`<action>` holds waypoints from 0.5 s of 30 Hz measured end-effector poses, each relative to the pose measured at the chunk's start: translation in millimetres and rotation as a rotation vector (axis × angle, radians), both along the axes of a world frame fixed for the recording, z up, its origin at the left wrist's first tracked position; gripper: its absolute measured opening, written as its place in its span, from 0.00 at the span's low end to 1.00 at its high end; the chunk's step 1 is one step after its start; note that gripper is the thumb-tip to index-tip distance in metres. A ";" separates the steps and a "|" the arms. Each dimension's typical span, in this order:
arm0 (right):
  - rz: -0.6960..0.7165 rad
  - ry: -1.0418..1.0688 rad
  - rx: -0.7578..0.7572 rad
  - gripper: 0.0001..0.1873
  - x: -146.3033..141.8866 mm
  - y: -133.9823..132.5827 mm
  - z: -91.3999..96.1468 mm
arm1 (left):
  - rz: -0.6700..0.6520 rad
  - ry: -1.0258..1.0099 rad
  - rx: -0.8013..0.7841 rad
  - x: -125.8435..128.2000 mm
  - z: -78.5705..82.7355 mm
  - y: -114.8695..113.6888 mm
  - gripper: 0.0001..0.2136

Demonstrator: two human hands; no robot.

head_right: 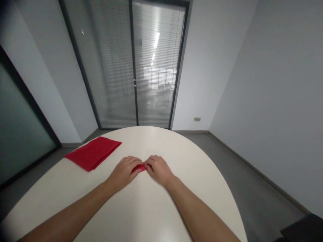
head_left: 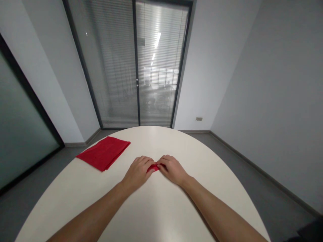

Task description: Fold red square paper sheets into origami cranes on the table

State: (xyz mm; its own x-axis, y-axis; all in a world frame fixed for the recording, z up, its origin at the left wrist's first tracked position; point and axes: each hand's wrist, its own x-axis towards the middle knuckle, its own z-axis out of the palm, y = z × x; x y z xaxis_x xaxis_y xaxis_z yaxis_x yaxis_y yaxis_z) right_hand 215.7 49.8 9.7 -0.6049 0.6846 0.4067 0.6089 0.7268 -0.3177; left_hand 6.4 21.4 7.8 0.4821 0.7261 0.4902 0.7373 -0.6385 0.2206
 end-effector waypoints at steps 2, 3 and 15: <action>-0.006 0.002 -0.006 0.10 -0.3 -0.1 0.4 | 0.022 -0.005 -0.019 -0.3 -1.0 -0.2 0.07; -0.010 0.004 -0.007 0.10 -0.4 -0.2 0.6 | 0.036 -0.015 -0.027 -0.6 -1.8 0.0 0.07; -0.004 -0.025 0.004 0.07 -1.2 -4.5 5.7 | 0.036 0.022 -0.008 -1.2 -3.4 1.2 0.07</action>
